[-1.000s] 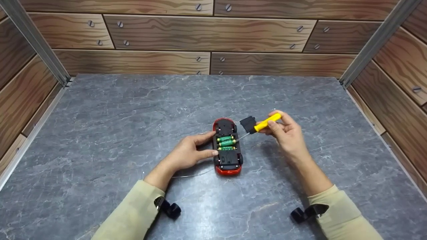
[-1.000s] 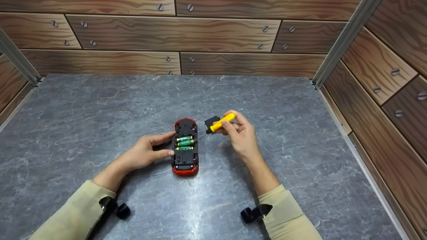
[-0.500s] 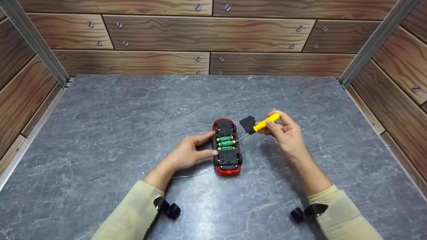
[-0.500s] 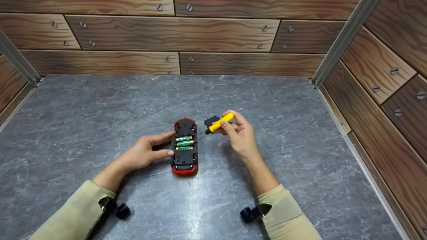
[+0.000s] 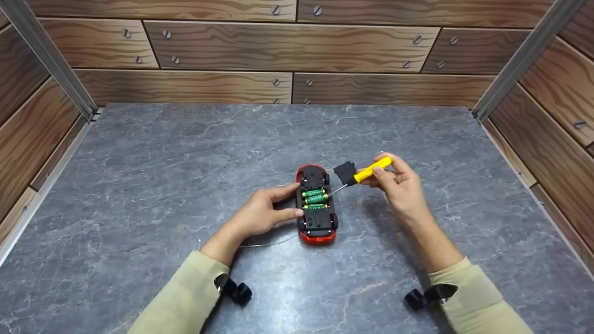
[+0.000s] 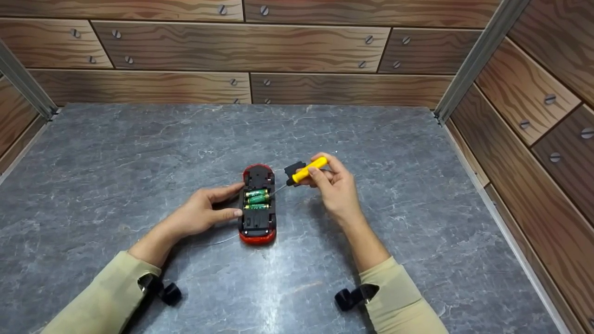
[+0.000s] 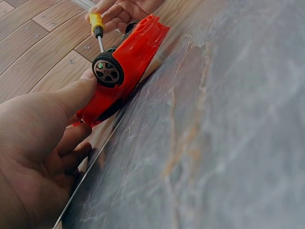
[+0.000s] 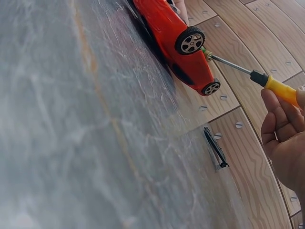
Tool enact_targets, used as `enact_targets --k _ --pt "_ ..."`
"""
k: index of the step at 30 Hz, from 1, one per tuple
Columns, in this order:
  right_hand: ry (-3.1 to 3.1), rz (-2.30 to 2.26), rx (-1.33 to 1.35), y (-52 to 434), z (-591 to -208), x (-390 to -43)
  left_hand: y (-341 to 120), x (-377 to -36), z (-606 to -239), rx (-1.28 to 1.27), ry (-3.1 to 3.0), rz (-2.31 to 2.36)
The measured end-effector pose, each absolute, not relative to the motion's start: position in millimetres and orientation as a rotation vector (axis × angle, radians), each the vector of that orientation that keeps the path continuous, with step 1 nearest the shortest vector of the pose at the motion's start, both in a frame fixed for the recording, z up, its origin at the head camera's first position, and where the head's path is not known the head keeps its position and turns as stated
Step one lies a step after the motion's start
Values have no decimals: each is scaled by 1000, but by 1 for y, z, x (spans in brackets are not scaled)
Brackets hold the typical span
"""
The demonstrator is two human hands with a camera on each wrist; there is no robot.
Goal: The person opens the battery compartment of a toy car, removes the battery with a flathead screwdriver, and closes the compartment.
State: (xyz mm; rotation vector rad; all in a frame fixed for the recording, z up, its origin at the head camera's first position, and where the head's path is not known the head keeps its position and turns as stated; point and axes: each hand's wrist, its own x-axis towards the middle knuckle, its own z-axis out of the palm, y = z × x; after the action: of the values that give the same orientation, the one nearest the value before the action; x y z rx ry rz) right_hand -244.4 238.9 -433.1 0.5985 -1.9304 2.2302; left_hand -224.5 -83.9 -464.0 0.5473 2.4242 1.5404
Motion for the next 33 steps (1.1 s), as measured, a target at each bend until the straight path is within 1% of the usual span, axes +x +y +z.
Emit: enact_targets --k 11,18,27,33 --pt "-1926 2235 621 236 -435 -245 -88 -223 -466 526 2433 1535" --pt "-1904 2223 627 239 -434 -246 -86 -224 -466 554 2428 1545" --pt "-1985 2089 662 242 -413 -235 -83 -224 -466 552 2421 1553" --pt "-2175 1949 696 236 -399 -223 -85 -225 -466 564 2443 1538"
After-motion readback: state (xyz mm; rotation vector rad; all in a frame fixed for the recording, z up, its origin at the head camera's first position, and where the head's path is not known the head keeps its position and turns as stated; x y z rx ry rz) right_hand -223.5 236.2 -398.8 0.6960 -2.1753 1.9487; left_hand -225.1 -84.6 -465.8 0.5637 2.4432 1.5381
